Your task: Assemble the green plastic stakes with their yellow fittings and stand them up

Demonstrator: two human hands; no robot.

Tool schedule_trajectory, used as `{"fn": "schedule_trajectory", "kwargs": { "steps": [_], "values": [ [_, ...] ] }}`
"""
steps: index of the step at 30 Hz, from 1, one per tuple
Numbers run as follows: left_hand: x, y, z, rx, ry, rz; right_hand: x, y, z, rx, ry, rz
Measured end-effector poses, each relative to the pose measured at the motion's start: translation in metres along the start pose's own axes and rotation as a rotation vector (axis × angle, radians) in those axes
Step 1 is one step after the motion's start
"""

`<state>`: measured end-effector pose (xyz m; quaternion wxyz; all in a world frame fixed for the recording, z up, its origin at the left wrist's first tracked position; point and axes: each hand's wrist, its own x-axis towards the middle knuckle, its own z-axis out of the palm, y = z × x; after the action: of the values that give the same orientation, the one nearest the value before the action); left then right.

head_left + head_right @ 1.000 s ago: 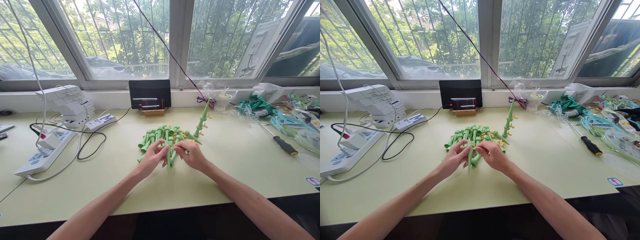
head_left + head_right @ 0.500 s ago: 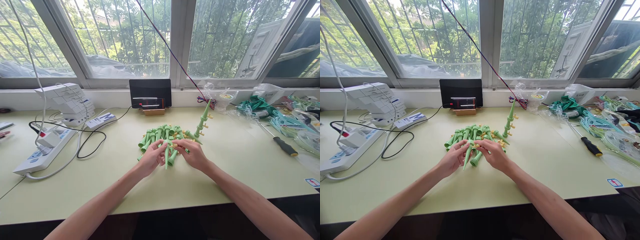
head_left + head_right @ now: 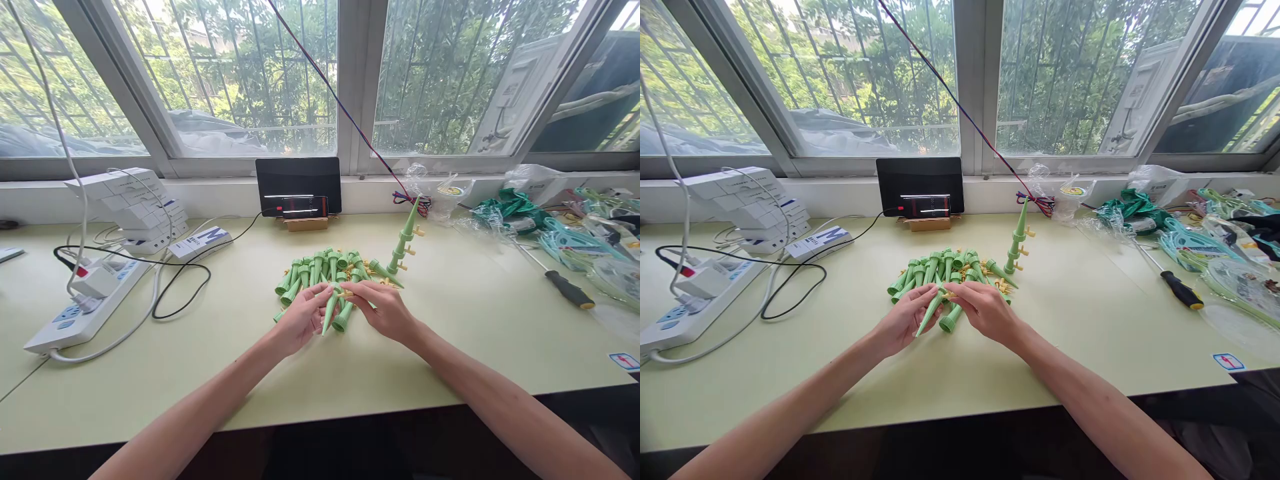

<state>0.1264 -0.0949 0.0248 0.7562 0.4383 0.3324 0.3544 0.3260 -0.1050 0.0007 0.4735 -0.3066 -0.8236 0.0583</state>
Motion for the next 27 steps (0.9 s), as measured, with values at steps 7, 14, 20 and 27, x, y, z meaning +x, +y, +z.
{"fn": "schedule_trajectory", "kwargs": {
  "steps": [7, 14, 20, 27],
  "values": [
    [-0.0015, -0.0041, 0.0035, 0.13, 0.033, 0.125, -0.0014, 0.0001, 0.003, 0.028, 0.043, 0.117],
    [-0.0061, -0.0025, 0.0057, 0.409, 0.042, 0.304, 0.0003, -0.0036, 0.0034, 0.066, -0.051, 0.213],
    [-0.0063, -0.0028, 0.0039, 0.462, 0.038, 0.35, 0.0027, -0.0078, 0.0006, 0.123, -0.103, 0.294],
    [0.0008, -0.0019, 0.0013, 0.161, 0.067, 0.152, 0.0017, -0.0067, 0.0043, 0.1, -0.101, 0.242]
  ]
}}
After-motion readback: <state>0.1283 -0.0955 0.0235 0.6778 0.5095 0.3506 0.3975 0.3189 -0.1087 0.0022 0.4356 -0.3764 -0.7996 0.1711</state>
